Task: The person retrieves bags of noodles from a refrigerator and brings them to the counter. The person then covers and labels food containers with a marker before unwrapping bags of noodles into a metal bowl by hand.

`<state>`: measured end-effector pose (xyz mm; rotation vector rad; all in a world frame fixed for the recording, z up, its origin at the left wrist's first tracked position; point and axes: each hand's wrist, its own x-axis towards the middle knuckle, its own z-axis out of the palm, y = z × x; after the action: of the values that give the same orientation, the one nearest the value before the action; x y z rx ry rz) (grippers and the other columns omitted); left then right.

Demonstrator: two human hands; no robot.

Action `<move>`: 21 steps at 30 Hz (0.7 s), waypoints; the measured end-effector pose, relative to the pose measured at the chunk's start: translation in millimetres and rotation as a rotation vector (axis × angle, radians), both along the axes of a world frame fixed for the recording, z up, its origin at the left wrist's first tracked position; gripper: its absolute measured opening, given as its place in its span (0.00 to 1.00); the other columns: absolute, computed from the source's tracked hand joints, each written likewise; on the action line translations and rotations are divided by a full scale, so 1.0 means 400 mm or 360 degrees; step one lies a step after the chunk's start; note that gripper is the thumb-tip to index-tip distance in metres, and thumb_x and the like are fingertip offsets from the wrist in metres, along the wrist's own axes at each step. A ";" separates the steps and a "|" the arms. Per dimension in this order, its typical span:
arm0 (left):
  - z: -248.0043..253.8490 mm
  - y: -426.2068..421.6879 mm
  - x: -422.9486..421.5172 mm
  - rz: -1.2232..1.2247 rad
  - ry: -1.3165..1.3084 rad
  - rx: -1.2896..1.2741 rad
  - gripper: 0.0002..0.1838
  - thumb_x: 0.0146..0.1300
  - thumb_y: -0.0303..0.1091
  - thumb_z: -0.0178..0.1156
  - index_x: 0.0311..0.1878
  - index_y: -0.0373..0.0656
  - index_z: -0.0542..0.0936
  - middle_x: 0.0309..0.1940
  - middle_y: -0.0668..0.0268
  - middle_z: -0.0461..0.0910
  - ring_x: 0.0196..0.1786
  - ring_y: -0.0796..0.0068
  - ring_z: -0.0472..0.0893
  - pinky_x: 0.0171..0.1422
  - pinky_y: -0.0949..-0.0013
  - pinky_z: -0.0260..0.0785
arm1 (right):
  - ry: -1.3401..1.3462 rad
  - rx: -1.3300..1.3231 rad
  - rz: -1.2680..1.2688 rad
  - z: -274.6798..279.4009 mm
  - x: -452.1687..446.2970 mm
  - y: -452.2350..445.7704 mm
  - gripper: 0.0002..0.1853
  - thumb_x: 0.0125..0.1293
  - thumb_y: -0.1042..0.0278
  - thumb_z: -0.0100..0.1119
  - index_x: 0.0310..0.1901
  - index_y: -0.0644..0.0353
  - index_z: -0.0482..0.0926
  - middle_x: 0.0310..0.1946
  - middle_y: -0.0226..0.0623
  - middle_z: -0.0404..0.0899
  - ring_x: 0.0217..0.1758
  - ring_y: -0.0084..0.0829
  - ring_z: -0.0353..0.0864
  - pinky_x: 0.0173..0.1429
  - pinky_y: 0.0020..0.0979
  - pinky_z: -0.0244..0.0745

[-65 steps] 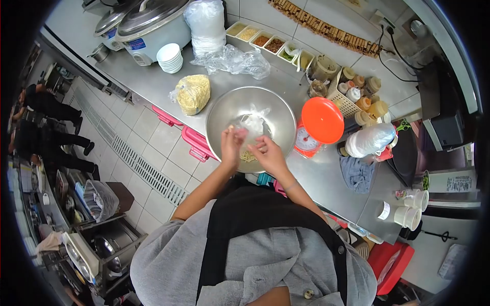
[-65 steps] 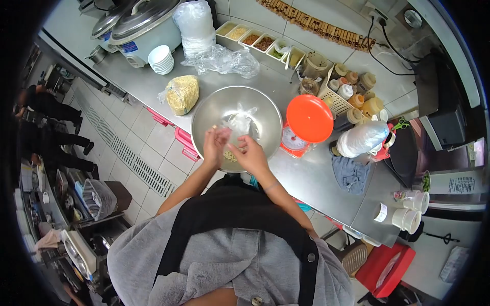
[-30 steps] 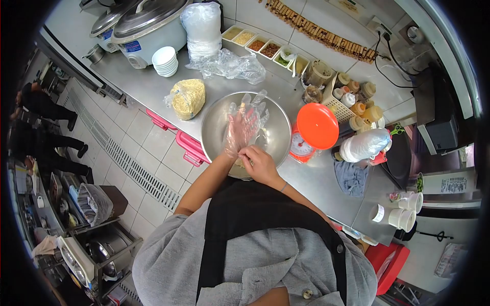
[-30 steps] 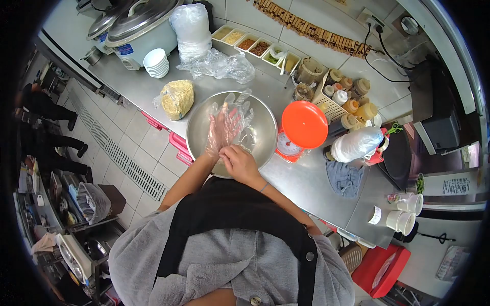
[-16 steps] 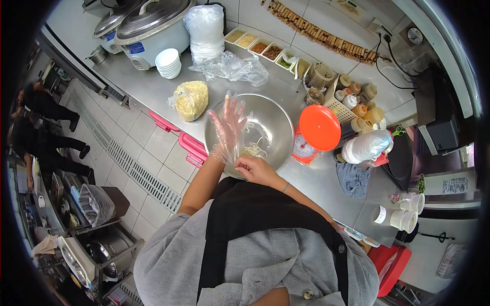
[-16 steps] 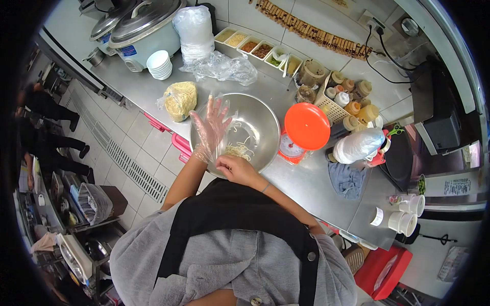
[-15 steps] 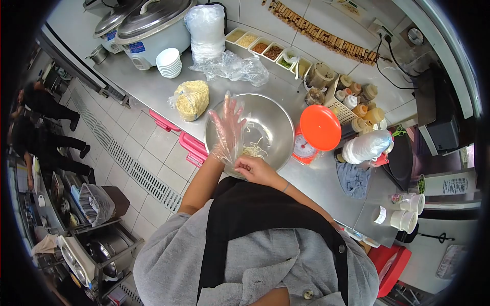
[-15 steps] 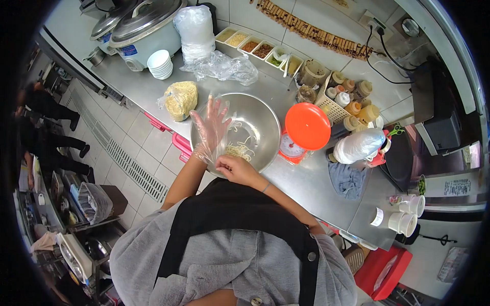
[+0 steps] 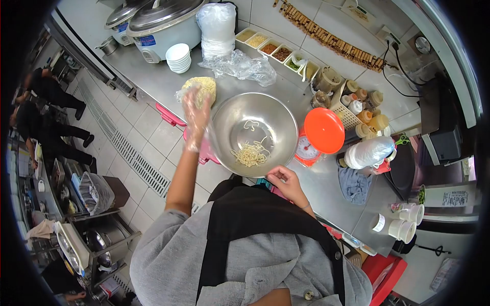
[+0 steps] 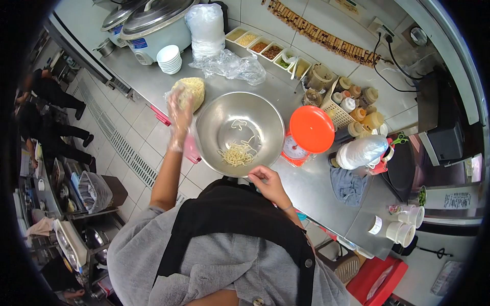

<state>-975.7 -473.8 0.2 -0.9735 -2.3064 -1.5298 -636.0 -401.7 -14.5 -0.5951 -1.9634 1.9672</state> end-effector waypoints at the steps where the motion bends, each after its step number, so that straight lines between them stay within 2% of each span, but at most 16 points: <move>1: -0.038 0.004 -0.066 0.0171 0.0391 -0.0236 0.27 0.59 0.40 0.62 0.61 0.43 0.69 0.64 0.54 0.64 0.65 0.51 0.65 0.70 0.54 0.55 | 0.0029 -0.0112 -0.0091 -0.016 0.021 0.001 0.03 0.64 0.73 0.59 0.37 0.63 0.77 0.30 0.26 0.78 0.33 0.15 0.74 0.41 0.20 0.70; 5: -0.050 0.044 -0.190 0.0253 0.0556 -0.0580 0.28 0.55 0.40 0.64 0.59 0.44 0.71 0.62 0.54 0.68 0.64 0.48 0.66 0.70 0.52 0.55 | -0.0006 -0.0237 -0.0174 -0.066 0.082 -0.003 0.04 0.64 0.73 0.58 0.37 0.63 0.77 0.30 0.27 0.79 0.32 0.14 0.74 0.40 0.20 0.70; 7: -0.092 0.062 -0.221 0.0303 0.0573 -0.1215 0.29 0.53 0.41 0.65 0.58 0.45 0.72 0.58 0.54 0.72 0.63 0.50 0.67 0.69 0.53 0.57 | -0.0098 -0.0183 -0.0207 -0.087 0.097 -0.004 0.05 0.65 0.70 0.57 0.38 0.62 0.77 0.29 0.28 0.79 0.32 0.16 0.75 0.39 0.20 0.70; 9: -0.154 0.060 -0.267 0.0160 0.0461 -0.1103 0.29 0.53 0.41 0.64 0.59 0.45 0.72 0.56 0.53 0.73 0.61 0.50 0.69 0.68 0.54 0.58 | -0.0175 -0.0239 -0.0289 -0.096 0.088 -0.003 0.06 0.66 0.68 0.57 0.38 0.62 0.76 0.29 0.29 0.78 0.31 0.17 0.75 0.38 0.21 0.70; 11: -0.165 0.059 -0.288 0.0003 0.0347 -0.1001 0.29 0.53 0.41 0.63 0.59 0.44 0.71 0.54 0.51 0.74 0.60 0.50 0.70 0.66 0.55 0.60 | -0.0256 -0.0307 -0.0380 -0.097 0.070 -0.010 0.08 0.67 0.66 0.56 0.39 0.62 0.74 0.29 0.30 0.78 0.31 0.19 0.76 0.36 0.21 0.70; 13: -0.177 0.054 -0.294 0.0071 0.0327 -0.0730 0.27 0.55 0.40 0.61 0.59 0.44 0.70 0.50 0.50 0.76 0.55 0.50 0.74 0.61 0.55 0.64 | -0.0413 -0.0512 -0.0494 -0.095 0.050 -0.014 0.11 0.67 0.61 0.55 0.40 0.61 0.72 0.29 0.32 0.78 0.30 0.21 0.77 0.35 0.23 0.71; 14: -0.179 0.063 -0.294 0.0040 0.0335 -0.0731 0.27 0.55 0.40 0.61 0.59 0.44 0.70 0.50 0.50 0.76 0.55 0.50 0.74 0.61 0.55 0.64 | -0.0396 -0.0467 -0.0560 -0.107 0.039 -0.019 0.13 0.68 0.59 0.55 0.41 0.61 0.69 0.29 0.34 0.78 0.28 0.22 0.77 0.31 0.24 0.71; 16: -0.185 0.082 -0.290 0.0370 0.0131 -0.0629 0.23 0.56 0.38 0.60 0.54 0.43 0.72 0.45 0.49 0.78 0.50 0.50 0.76 0.56 0.53 0.67 | -0.0410 -0.0487 -0.0724 -0.140 0.019 -0.034 0.14 0.67 0.58 0.56 0.41 0.61 0.69 0.28 0.34 0.77 0.27 0.23 0.77 0.29 0.23 0.71; 18: -0.213 0.106 -0.307 0.0316 0.0131 -0.0501 0.21 0.56 0.38 0.60 0.53 0.44 0.72 0.42 0.49 0.78 0.48 0.49 0.77 0.53 0.53 0.68 | -0.0393 -0.0526 -0.0997 -0.148 -0.021 -0.032 0.16 0.66 0.58 0.58 0.40 0.63 0.67 0.26 0.35 0.76 0.23 0.23 0.75 0.23 0.22 0.70; 21: -0.193 0.125 -0.289 0.0226 0.0096 -0.0398 0.16 0.58 0.37 0.58 0.49 0.44 0.72 0.38 0.47 0.79 0.42 0.44 0.77 0.49 0.53 0.69 | -0.0403 -0.0351 -0.1291 -0.199 -0.056 -0.052 0.16 0.65 0.61 0.59 0.40 0.64 0.66 0.27 0.36 0.76 0.23 0.22 0.76 0.24 0.24 0.71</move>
<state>-1091.4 -423.7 -76.9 -0.8751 -2.5060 -1.1627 -658.3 -422.6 -94.1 -1.4760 -1.2817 1.6167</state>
